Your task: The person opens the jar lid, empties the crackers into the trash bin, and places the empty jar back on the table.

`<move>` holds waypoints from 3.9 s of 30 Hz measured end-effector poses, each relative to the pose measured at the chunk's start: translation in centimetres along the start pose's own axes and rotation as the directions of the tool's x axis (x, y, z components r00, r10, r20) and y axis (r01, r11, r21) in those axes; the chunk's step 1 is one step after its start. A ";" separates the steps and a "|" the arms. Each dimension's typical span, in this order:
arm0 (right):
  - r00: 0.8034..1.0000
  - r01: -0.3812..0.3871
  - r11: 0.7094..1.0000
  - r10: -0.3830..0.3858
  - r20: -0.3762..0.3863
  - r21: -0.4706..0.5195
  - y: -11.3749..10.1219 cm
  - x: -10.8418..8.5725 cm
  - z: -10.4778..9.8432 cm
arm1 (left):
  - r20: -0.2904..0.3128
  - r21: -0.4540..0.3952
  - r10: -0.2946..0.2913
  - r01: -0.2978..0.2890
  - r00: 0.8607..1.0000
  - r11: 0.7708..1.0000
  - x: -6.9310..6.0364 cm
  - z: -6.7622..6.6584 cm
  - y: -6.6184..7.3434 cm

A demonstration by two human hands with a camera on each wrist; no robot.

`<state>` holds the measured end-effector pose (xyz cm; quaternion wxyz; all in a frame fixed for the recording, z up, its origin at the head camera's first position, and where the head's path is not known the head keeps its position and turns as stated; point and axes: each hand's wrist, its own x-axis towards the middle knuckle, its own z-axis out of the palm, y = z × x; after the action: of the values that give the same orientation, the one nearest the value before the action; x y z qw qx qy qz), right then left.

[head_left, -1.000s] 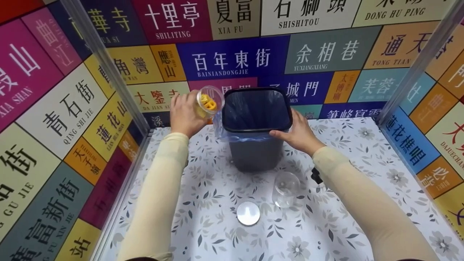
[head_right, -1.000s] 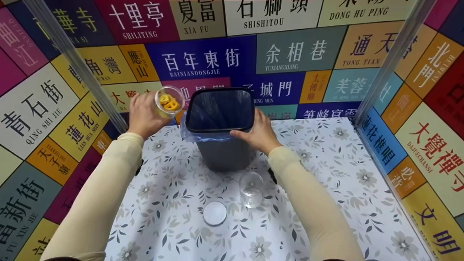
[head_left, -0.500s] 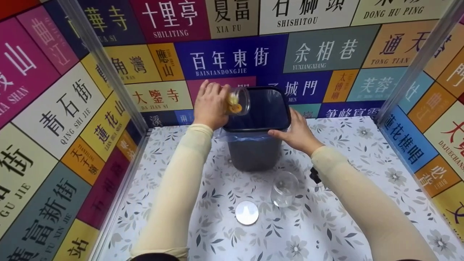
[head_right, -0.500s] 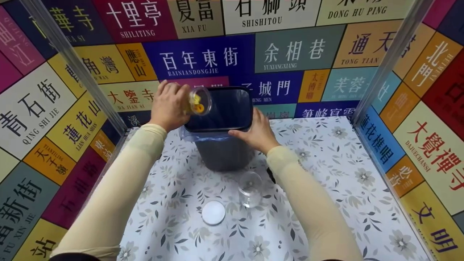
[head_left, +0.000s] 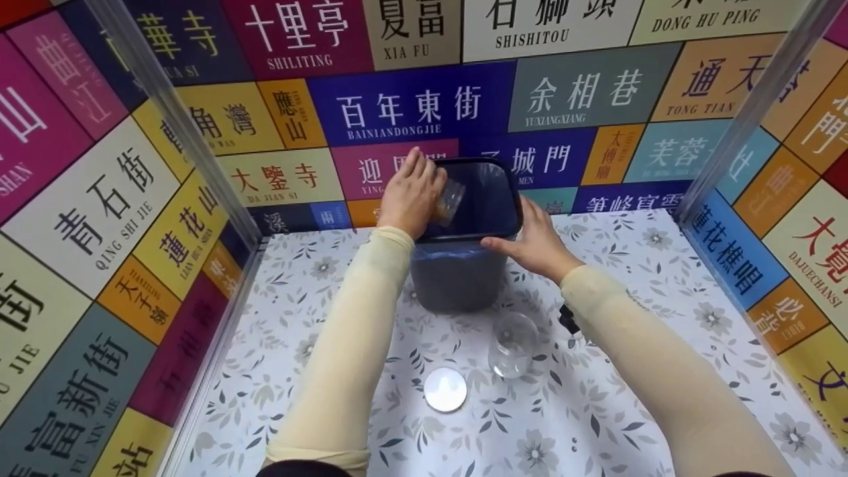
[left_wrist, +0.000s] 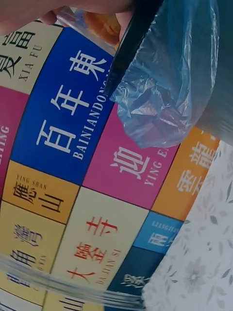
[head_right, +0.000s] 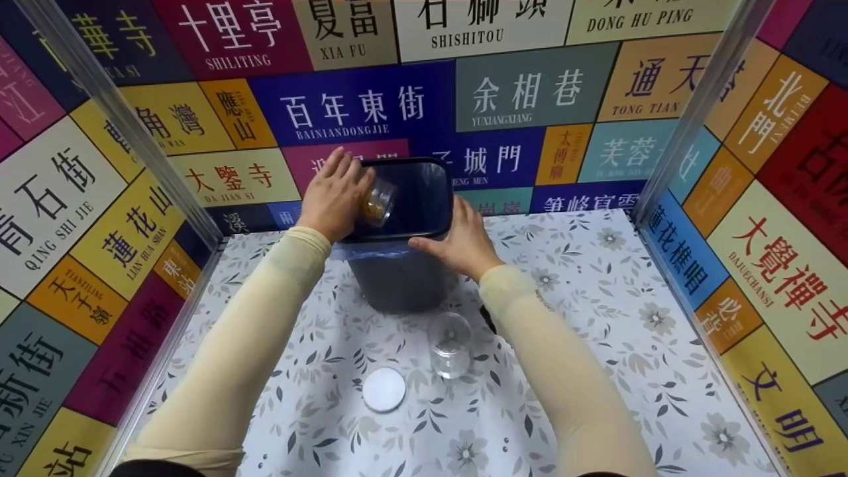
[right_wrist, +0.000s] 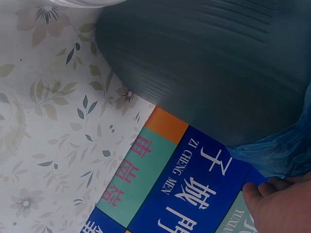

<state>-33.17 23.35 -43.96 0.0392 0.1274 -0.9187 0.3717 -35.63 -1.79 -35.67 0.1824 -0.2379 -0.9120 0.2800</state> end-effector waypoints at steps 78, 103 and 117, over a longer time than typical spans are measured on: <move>1.000 -0.012 0.999 0.014 0.028 -0.047 -0.3 -0.2 -0.4 | 0.346 -0.784 -0.799 0.619 0.493 0.042 -18.5 18.6 11.1; 1.000 0.004 0.998 -0.002 0.020 -0.067 0.3 -0.1 -0.3 | 0.341 -0.790 -0.649 0.582 0.680 0.194 -19.9 20.4 17.9; 1.000 -0.004 0.999 0.004 0.008 -0.047 0.8 0.0 -0.3 | 0.409 -0.786 -0.563 0.590 0.719 0.184 -20.1 20.9 17.6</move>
<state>-33.40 24.12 -44.27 0.0377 0.1259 -0.9276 0.3498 -23.05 -8.54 -66.42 0.1098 0.0681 -0.9380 -0.3216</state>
